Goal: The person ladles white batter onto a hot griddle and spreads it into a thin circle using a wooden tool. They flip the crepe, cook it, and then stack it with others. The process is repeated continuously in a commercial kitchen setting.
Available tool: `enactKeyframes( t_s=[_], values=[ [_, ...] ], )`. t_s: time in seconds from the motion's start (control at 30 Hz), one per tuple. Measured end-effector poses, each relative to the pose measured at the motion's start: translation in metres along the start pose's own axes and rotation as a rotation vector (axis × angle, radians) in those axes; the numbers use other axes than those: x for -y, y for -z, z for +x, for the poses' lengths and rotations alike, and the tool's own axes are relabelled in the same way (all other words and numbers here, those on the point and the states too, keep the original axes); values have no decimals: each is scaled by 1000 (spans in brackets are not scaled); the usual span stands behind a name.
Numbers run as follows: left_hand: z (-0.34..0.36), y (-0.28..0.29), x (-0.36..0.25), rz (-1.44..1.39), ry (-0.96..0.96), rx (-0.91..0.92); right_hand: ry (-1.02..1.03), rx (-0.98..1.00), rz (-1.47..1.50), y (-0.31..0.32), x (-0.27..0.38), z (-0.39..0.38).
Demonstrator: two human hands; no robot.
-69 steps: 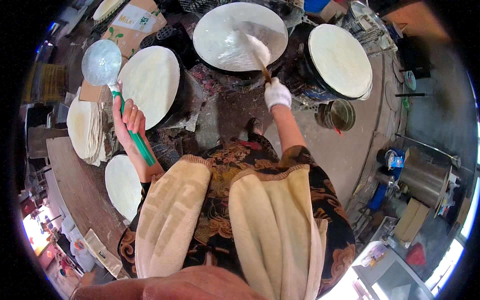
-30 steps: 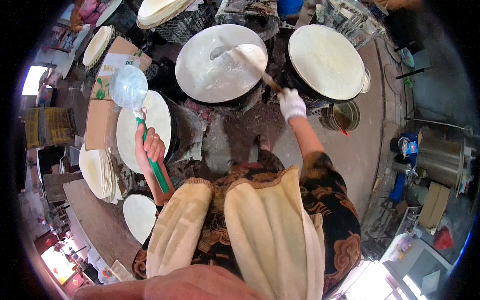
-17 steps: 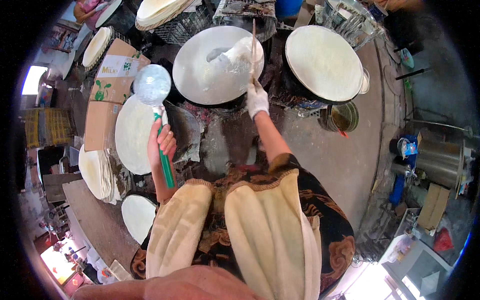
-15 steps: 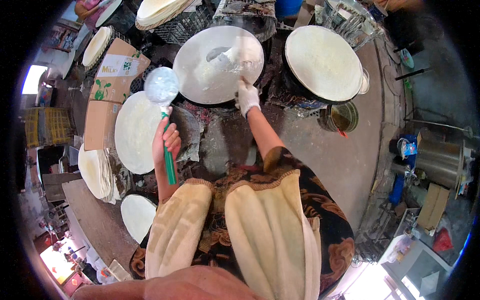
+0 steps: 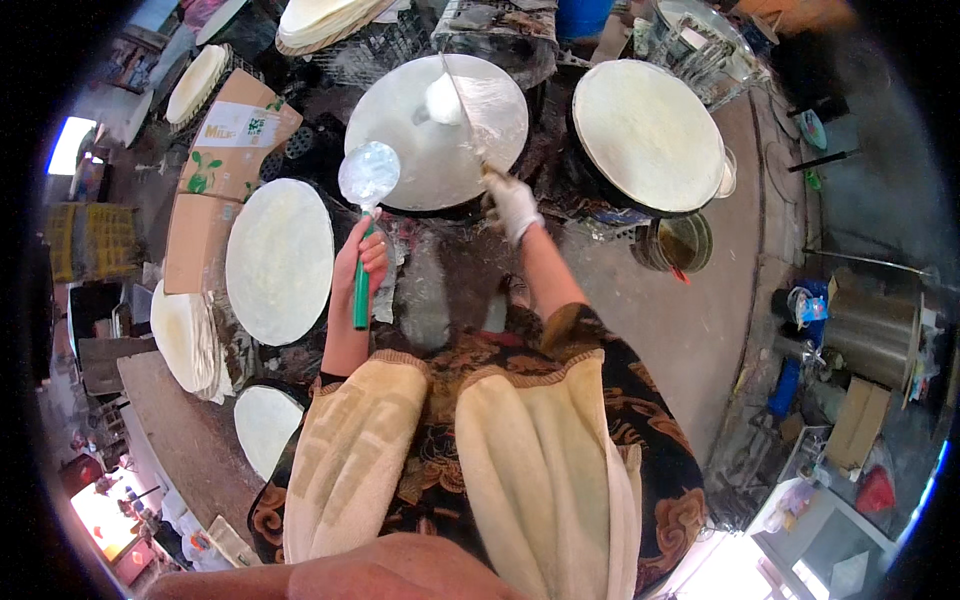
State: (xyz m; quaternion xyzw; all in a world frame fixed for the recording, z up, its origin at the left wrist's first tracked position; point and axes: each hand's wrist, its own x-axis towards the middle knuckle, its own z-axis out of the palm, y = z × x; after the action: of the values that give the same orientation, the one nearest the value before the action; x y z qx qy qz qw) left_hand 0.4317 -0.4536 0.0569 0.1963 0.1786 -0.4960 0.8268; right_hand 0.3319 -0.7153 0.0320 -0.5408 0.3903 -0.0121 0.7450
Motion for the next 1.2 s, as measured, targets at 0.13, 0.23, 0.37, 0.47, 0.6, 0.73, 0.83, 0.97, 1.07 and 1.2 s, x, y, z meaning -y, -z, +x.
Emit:
enactKeyframes(
  t_s=[0.13,0.23,0.37,0.47,0.6,0.73,0.83,0.97,1.07,1.2],
  values=[
    [29,-17,-12,217,-19,-98,88,-163,-107,46,27,51],
    [66,-21,-29,286,17,-150,181,-1,-318,36,30,56],
    [112,-5,-55,436,-95,-287,52,237,-372,44,40,38],
    [122,-8,-53,475,-193,-330,-40,163,-372,61,46,5],
    [115,-32,-34,704,-358,-374,252,-205,-295,7,-57,-8],
    [137,-29,-27,789,-417,-449,28,-9,-127,-67,-41,-39],
    [148,-34,-22,758,-428,-456,111,34,-153,-38,-12,-9],
    [154,-37,-12,724,-433,-463,288,26,-312,-21,-37,8],
    [149,-41,-11,450,-354,-395,141,73,-279,-50,-37,-11],
    [104,-28,-47,-121,46,107,150,126,-179,-24,6,-18]
  ],
)
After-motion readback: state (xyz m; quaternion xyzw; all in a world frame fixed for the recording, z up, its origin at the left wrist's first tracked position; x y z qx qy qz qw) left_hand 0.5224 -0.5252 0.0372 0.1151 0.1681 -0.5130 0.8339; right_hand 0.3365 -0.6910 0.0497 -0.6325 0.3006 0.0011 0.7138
